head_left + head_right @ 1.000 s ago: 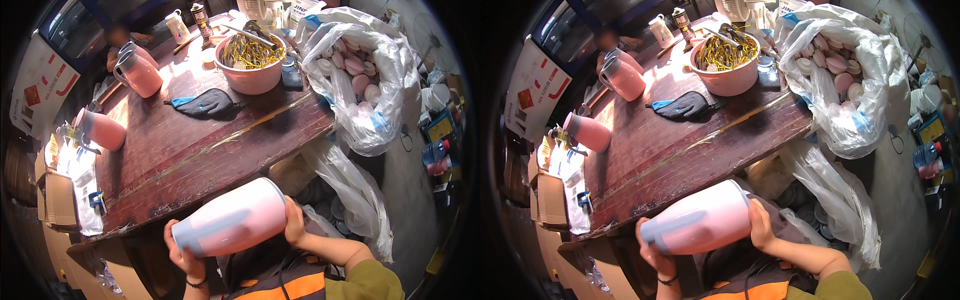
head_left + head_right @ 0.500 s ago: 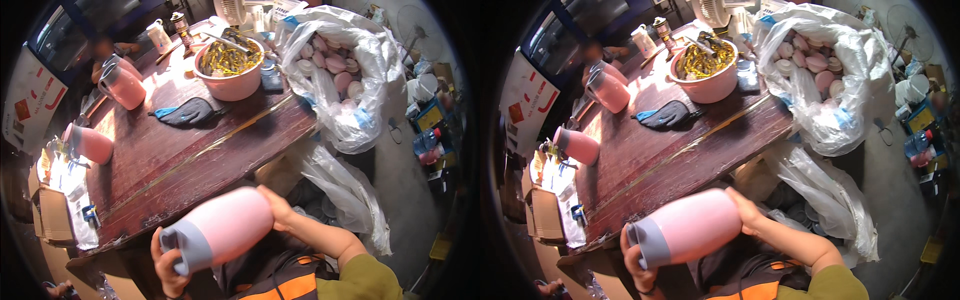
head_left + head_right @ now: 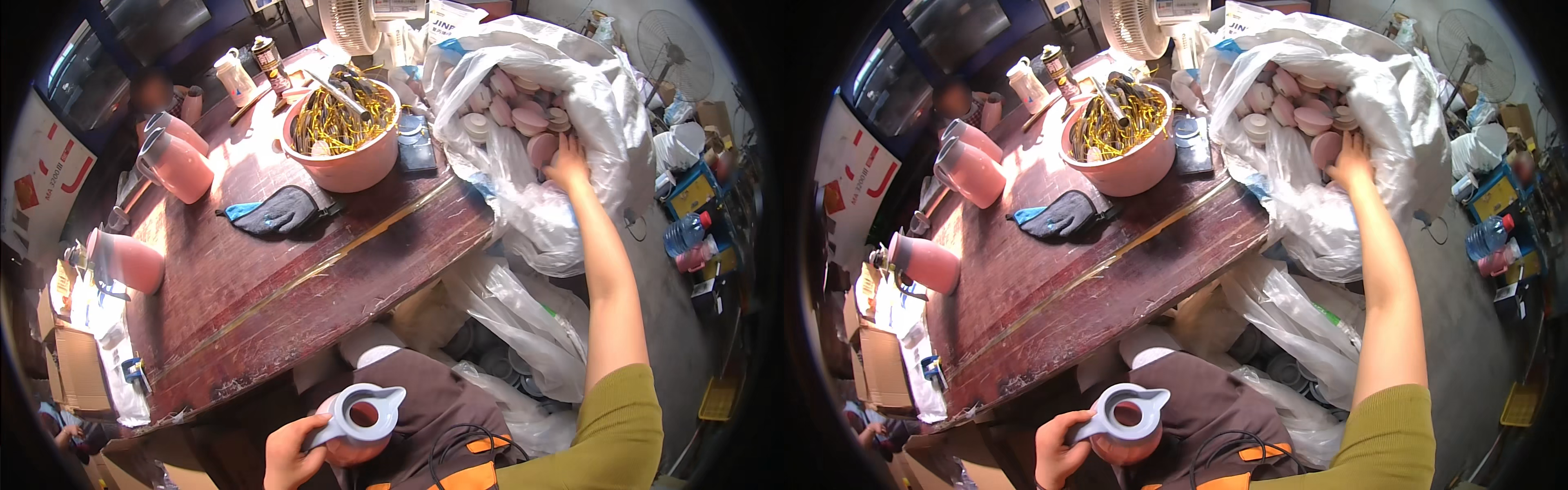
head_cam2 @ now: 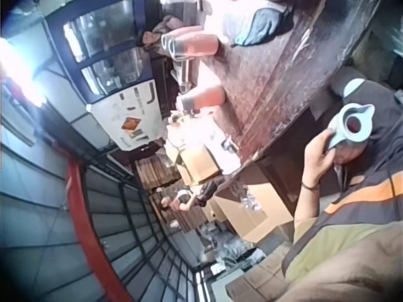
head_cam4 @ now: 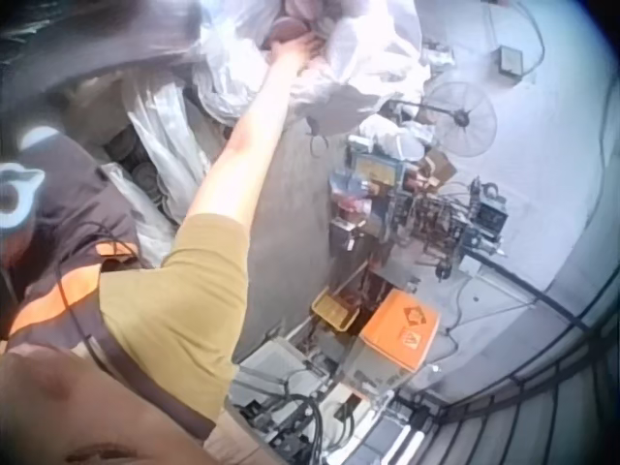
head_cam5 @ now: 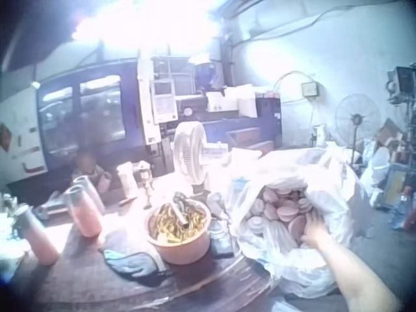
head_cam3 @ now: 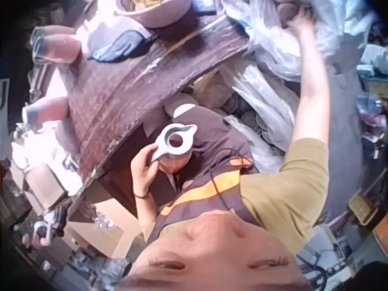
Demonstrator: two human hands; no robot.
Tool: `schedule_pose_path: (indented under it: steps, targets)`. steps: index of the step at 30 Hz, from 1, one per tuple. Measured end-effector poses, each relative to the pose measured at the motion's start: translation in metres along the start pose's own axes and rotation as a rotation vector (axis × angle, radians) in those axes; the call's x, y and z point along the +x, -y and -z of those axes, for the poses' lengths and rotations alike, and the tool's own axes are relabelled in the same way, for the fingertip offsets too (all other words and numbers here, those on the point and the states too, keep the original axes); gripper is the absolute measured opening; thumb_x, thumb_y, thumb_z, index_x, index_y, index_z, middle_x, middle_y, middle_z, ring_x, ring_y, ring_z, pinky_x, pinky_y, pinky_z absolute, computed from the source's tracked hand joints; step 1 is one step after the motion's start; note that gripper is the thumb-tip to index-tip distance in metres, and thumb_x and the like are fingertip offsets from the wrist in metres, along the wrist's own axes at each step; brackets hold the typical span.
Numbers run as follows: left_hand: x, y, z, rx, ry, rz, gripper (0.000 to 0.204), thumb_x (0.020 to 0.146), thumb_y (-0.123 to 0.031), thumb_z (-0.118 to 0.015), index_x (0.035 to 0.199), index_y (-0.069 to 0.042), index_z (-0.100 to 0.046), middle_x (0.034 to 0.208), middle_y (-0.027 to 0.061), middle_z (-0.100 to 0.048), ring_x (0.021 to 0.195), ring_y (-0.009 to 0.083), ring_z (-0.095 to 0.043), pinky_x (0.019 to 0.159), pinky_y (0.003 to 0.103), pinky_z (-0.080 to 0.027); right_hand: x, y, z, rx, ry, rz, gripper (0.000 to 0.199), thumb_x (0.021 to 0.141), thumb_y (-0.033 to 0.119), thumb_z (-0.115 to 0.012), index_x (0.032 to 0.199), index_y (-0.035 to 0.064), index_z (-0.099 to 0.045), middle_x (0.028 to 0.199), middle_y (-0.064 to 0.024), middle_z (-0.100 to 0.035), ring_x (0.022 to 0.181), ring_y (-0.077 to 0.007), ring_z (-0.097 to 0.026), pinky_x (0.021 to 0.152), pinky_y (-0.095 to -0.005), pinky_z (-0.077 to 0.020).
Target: The person assembles pink pitchers by inserting circular inserts into the openings, screwing on lids, and wiping the exteriors with a cloth. The person handles each pitcher one at a time, placing completed units on the table.
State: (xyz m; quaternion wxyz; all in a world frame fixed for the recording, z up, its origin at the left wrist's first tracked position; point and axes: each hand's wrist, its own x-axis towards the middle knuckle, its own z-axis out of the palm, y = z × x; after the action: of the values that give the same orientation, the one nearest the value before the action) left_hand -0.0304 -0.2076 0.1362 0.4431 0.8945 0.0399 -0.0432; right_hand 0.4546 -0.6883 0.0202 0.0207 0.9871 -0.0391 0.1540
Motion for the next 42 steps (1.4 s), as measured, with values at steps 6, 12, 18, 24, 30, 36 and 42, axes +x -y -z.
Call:
schedule_pose_path:
  steps: [6,12,18,24,30,36,42]
  targets:
    - [0.004,0.014,-0.018,-0.09,-0.123,0.231,0.022,0.067,-0.001,-0.068,0.089,0.002,-0.064,0.075,0.0044,-0.064,0.069,0.0096,-0.058,0.063,0.024,-0.045,0.007,-0.004,-0.041,-0.344,-0.041,0.003,0.091,0.061,0.026,-0.082,0.138,0.005,-0.037,0.119,-0.0214,-0.051,0.111,-0.0369,-0.054,0.093,-0.0389,-0.0484]
    - [-0.004,0.019,-0.023,-0.169,-0.109,0.222,0.017,0.073,-0.008,-0.074,0.087,-0.001,-0.067,0.073,0.0053,-0.066,0.065,0.0104,-0.061,0.063,0.025,-0.048,-0.009,0.011,0.021,-0.054,0.175,-0.178,0.073,0.067,0.027,-0.079,0.126,0.0045,-0.042,0.118,-0.0237,-0.05,0.109,-0.0375,-0.054,0.09,-0.0412,-0.0489]
    - [-0.006,0.018,-0.026,-0.235,-0.102,0.217,0.018,0.072,-0.005,-0.074,0.087,0.002,-0.066,0.076,0.0029,-0.064,0.071,0.0078,-0.058,0.065,0.023,-0.046,-0.076,0.087,0.096,0.162,-0.332,0.426,0.063,0.067,0.034,-0.08,0.118,0.0091,-0.052,0.118,-0.0179,-0.05,0.106,-0.0364,-0.054,0.093,-0.048,-0.044]
    - [0.002,0.007,-0.031,-0.255,-0.098,0.188,0.023,0.074,-0.007,-0.073,0.094,0.001,-0.066,0.076,0.0037,-0.065,0.07,0.0093,-0.06,0.065,0.024,-0.048,-0.271,0.197,0.132,1.326,-0.006,0.798,0.07,0.065,0.04,-0.084,0.122,0.0072,-0.059,0.127,-0.0225,-0.05,0.12,-0.0409,-0.048,0.101,-0.0503,-0.0394]
    - [-0.018,0.019,-0.028,-0.209,-0.073,0.129,0.027,0.075,-0.014,-0.073,0.098,-0.002,-0.067,0.082,0.0106,-0.068,0.073,0.019,-0.066,0.067,0.028,-0.051,-0.375,0.209,0.122,1.518,0.36,0.788,0.074,0.066,0.036,-0.085,0.125,0.0064,-0.054,0.135,-0.0263,-0.045,0.123,-0.0419,-0.048,0.104,-0.0466,-0.0382]
    - [-0.013,0.004,-0.039,-0.036,0.008,-0.036,0.025,0.074,-0.018,-0.072,0.097,-0.009,-0.068,0.081,0.0121,-0.066,0.072,0.0291,-0.066,0.065,0.034,-0.052,-0.351,0.216,0.174,1.225,0.454,0.909,0.073,0.069,0.041,-0.08,0.124,0.002,-0.052,0.132,-0.0223,-0.05,0.124,-0.0387,-0.048,0.103,-0.0464,-0.0378]
    - [0.005,0.041,-0.027,-0.072,0.038,-0.217,0.024,0.07,-0.012,-0.074,0.093,-0.007,-0.069,0.082,0.0113,-0.066,0.075,0.0267,-0.065,0.067,0.033,-0.051,-0.348,0.224,0.173,1.282,0.324,1.484,0.049,0.074,0.029,-0.066,0.116,0.003,-0.061,0.12,-0.015,-0.061,0.111,-0.0328,-0.059,0.095,-0.044,-0.0463]
